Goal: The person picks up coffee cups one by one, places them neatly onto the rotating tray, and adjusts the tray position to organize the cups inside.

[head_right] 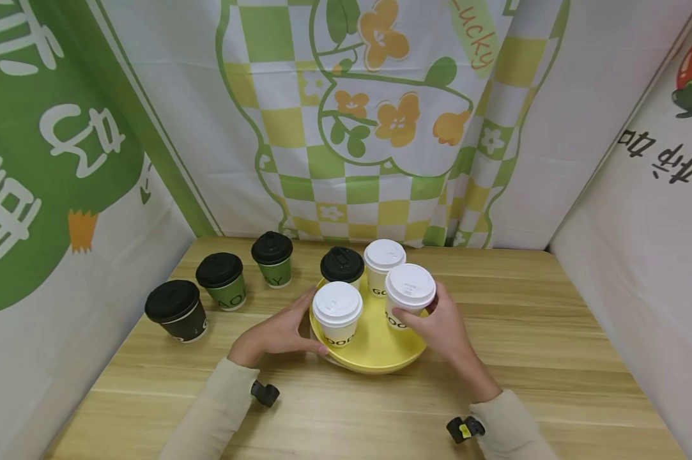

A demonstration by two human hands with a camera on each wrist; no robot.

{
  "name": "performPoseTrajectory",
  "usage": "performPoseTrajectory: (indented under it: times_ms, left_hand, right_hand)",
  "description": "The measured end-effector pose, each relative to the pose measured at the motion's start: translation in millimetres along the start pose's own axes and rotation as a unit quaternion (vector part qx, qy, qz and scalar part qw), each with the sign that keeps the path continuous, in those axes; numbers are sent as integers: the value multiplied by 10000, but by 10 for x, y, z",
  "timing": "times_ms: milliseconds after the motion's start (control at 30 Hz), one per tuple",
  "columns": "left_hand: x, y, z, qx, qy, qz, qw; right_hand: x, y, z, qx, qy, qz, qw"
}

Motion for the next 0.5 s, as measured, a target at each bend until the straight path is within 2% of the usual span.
performPoseTrajectory:
  times_ms: [233,500]
  left_hand:
    - [13,-19,30,15,-56,4,10000]
    - [17,-27,33,23,-17,-21,10000]
  right_hand:
    - [258,-62,-111,-62,-126,216,9997]
    - [403,-112,-152,-13,-87,363,9993]
Point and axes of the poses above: each hand's wrist, its own y-axis away from the middle knuckle, its own x-axis out of the palm, z = x × y, the point moved 2 cm from there along -y, towards the middle knuckle, and after that the axes turned 9 degrees about -y, right-handed, at the moved point
